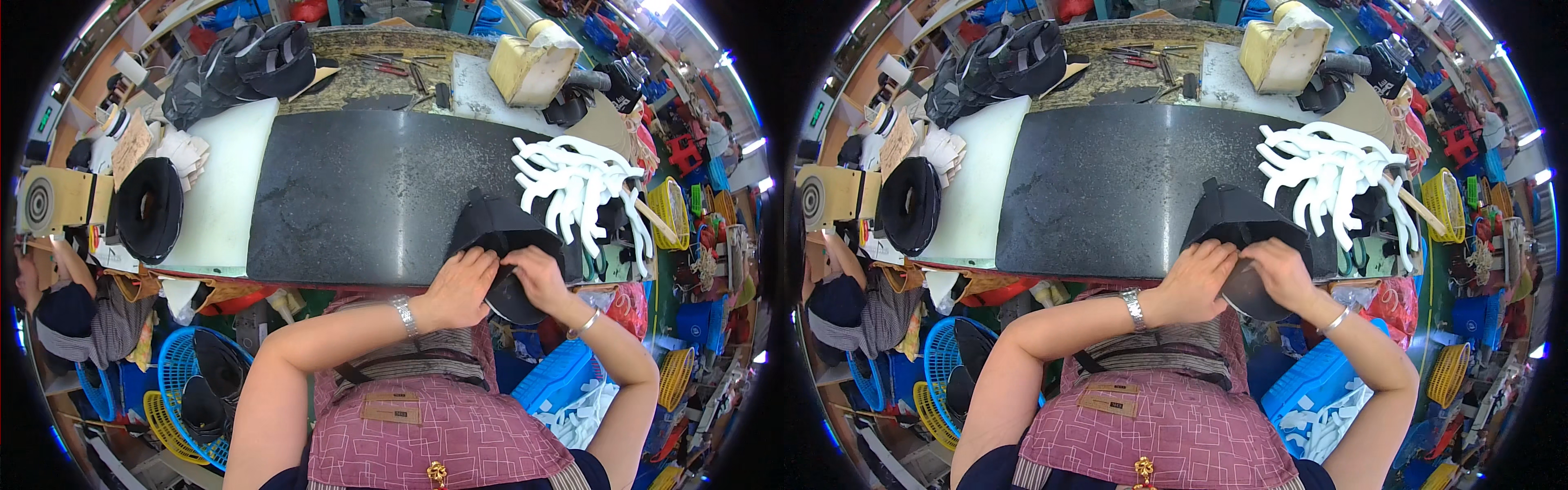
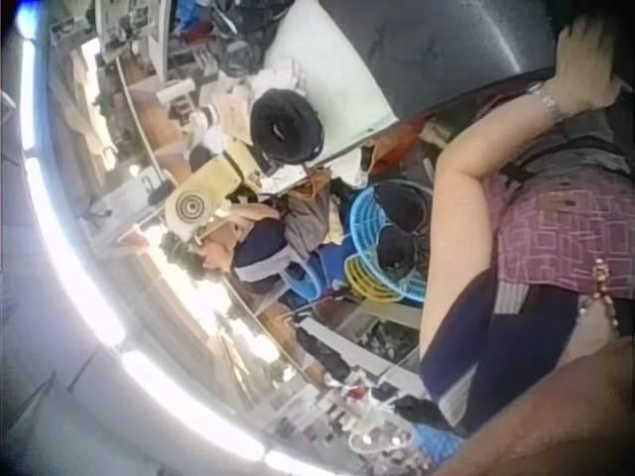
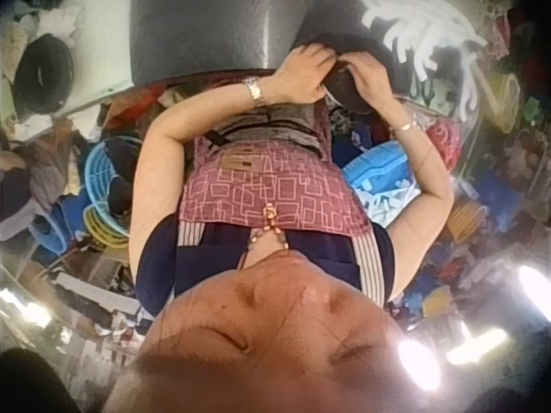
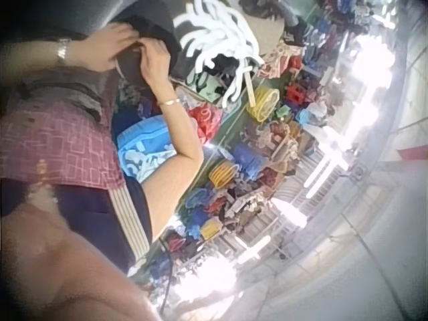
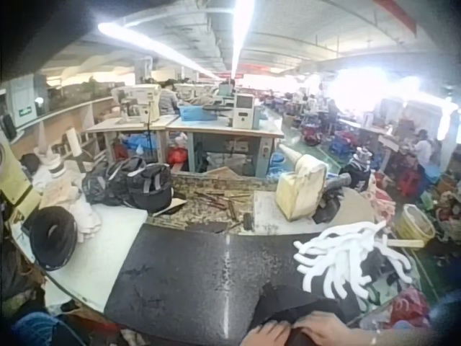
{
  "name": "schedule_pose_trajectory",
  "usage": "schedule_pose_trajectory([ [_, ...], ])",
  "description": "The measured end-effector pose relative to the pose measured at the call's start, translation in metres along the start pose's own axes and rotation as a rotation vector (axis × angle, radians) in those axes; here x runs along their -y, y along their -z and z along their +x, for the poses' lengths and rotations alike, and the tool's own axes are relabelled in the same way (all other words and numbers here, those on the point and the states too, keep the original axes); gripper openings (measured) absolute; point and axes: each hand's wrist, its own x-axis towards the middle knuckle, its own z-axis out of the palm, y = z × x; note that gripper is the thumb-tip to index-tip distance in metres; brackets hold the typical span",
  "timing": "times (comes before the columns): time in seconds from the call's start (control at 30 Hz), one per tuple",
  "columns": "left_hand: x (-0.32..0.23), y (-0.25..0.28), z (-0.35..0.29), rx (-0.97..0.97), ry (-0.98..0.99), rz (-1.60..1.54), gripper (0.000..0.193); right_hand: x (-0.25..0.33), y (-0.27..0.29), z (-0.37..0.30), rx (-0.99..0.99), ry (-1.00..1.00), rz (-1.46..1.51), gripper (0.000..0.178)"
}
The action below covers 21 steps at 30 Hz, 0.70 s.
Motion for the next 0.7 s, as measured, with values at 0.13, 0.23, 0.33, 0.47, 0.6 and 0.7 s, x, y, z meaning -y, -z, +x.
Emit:
schedule_pose_trajectory([
  [0.13, 0.014, 0.002, -0.005, 0.074, -0.060, 0.039, 0.064, -0.004, 0.023, 0.008, 0.186, 0.216, -0.079, 0.026],
  [0.23, 0.022, 0.005, -0.009, 0.110, -0.215, 0.197, 0.062, 0.001, 0.032, 0.011, 0.237, 0.488, -0.259, 0.023],
  [0.33, 0.023, 0.009, -0.009, 0.175, -0.336, 0.325, 0.056, -0.007, 0.038, 0.007, 0.246, 0.437, -0.222, 0.021],
  [0.47, 0.014, 0.014, -0.002, 0.147, -0.411, 0.350, 0.036, 0.004, 0.054, 0.024, 0.447, 0.237, -0.180, 0.024],
  [0.6, 0.016, 0.071, 0.016, 0.316, -0.595, 0.474, 0.012, 0.011, 0.042, 0.043, 0.301, 0.400, -0.667, 0.027],
  [0.7, 0.021, 0.112, 0.010, 0.571, -0.493, 0.701, 0.013, 0.010, 0.018, 0.032, 0.245, 0.418, -0.778, 0.029],
])
